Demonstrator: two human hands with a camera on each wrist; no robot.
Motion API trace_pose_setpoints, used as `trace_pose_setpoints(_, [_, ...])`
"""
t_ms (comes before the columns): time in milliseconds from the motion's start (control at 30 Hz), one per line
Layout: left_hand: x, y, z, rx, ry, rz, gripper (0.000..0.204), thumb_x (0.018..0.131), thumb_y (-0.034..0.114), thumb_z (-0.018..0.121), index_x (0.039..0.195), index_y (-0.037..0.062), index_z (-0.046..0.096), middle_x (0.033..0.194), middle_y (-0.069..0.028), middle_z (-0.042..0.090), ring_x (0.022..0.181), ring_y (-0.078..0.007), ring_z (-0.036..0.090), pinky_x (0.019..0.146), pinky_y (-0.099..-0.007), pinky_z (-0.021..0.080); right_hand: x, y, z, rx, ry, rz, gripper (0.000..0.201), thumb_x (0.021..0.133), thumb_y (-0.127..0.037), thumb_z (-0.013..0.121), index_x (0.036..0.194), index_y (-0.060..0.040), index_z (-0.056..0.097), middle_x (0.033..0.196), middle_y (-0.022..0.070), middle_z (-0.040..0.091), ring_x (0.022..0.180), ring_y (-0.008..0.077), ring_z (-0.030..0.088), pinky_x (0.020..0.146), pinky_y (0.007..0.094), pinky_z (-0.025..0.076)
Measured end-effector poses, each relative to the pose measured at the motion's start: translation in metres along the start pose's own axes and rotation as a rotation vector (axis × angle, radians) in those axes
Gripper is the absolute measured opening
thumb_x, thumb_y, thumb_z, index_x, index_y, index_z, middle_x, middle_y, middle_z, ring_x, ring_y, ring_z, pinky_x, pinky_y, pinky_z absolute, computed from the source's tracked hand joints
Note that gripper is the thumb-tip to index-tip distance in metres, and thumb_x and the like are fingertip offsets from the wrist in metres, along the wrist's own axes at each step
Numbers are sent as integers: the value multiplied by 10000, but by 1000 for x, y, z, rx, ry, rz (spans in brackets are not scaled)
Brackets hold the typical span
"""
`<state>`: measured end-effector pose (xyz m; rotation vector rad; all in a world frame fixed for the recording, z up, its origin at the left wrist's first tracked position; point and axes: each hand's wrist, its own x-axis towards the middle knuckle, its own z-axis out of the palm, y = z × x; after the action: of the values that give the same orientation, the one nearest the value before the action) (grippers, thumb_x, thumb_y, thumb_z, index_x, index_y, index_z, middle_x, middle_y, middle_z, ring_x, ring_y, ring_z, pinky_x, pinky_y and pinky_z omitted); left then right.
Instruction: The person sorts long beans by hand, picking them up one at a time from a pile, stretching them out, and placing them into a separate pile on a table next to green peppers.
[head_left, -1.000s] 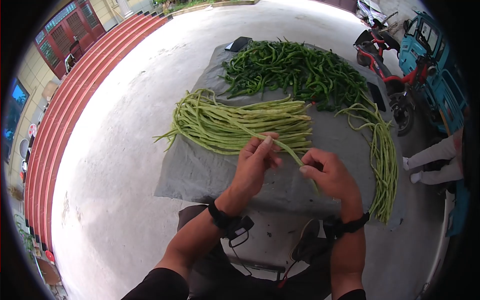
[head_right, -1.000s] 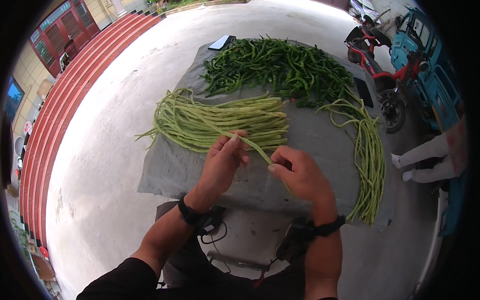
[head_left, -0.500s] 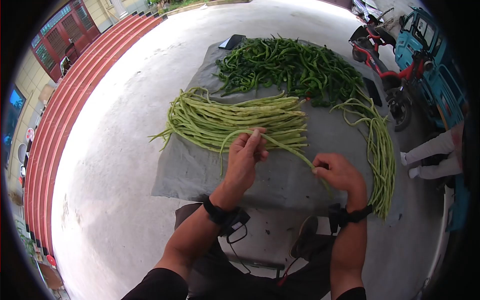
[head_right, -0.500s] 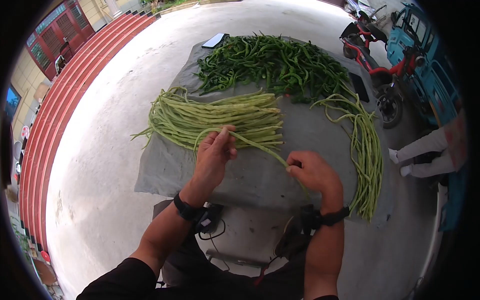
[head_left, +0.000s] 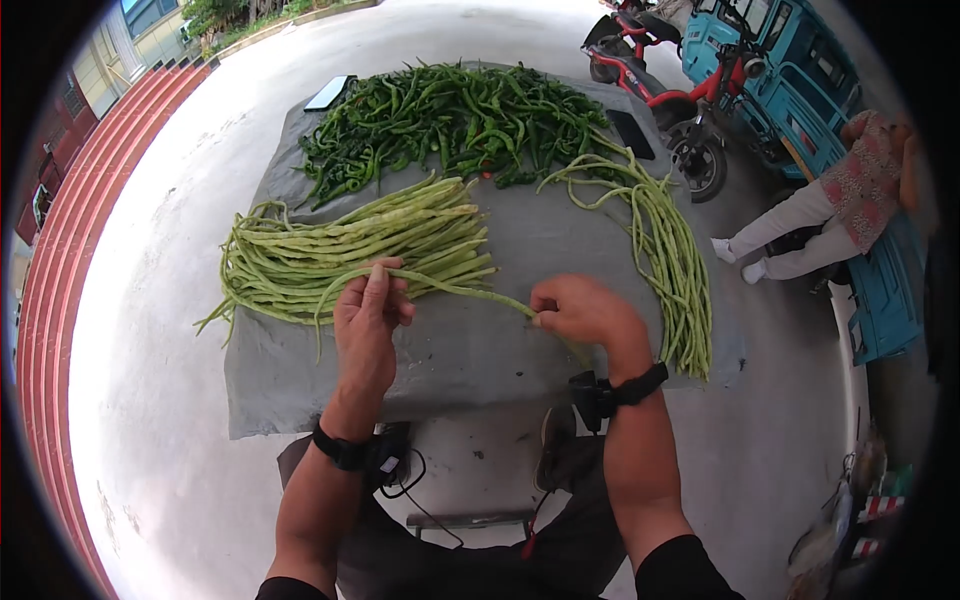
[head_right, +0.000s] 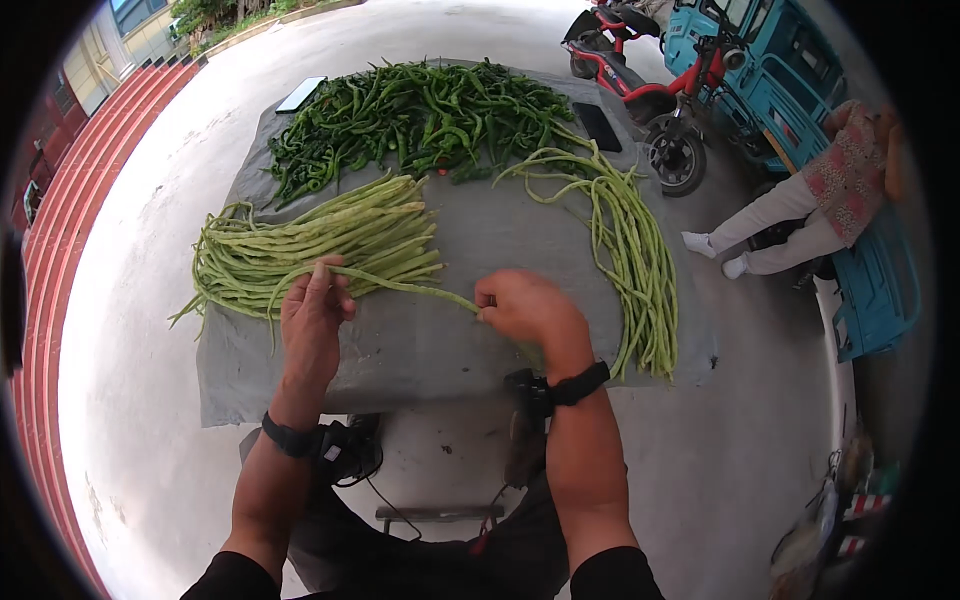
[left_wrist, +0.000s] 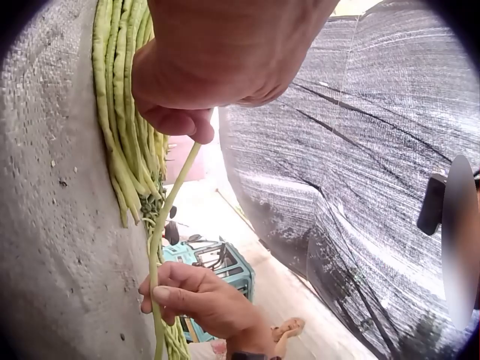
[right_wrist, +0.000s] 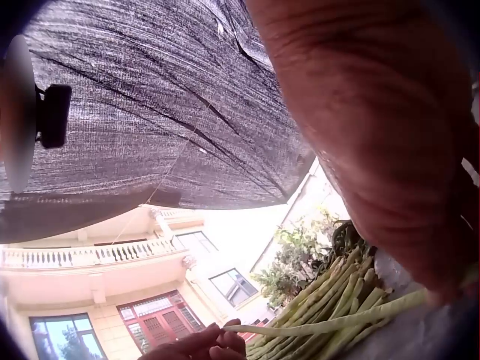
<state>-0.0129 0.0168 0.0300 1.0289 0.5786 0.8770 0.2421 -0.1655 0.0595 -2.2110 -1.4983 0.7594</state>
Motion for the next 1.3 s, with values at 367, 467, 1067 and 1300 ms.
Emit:
trace_pose_setpoints(367, [-1, 0, 4, -101, -61, -87, 336, 1152, 320, 611, 1291, 29, 708, 1036, -34, 749, 765, -127, 706, 659, -265, 525, -13, 21, -19, -13, 29, 5, 163, 852, -131, 758, 952, -6, 729, 849, 135, 771, 798, 271, 736, 741, 425, 558])
trace_pose_setpoints(467, [-4, 1, 8, -86, -108, -92, 340, 1157, 313, 601, 1322, 28, 686, 1058, -27, 732, 792, -134, 700, 677, -277, 525, -16, 19, -19, -68, 50, 9, 166, 846, -140, 754, 947, -9, 738, 843, 139, 772, 786, 275, 734, 738, 418, 559])
trace_pose_setpoints(1067, [3, -8, -3, -367, -15, -282, 321, 1136, 284, 589, 1349, 49, 636, 1108, -45, 732, 828, -176, 689, 736, -304, 546, -25, 8, -29, 373, 438, -162, 218, 942, -193, 770, 974, 10, 697, 766, 110, 688, 718, 208, 641, 694, 379, 515])
trace_pose_setpoints(1300, [-12, 8, 23, -24, -299, -308, 357, 1119, 249, 613, 1392, 20, 633, 1252, -95, 755, 939, -187, 762, 769, -292, 557, -10, 33, -50, 825, 1053, -147, 161, 1020, -177, 747, 1027, -23, 699, 861, 9, 679, 697, 90, 572, 631, 298, 469])
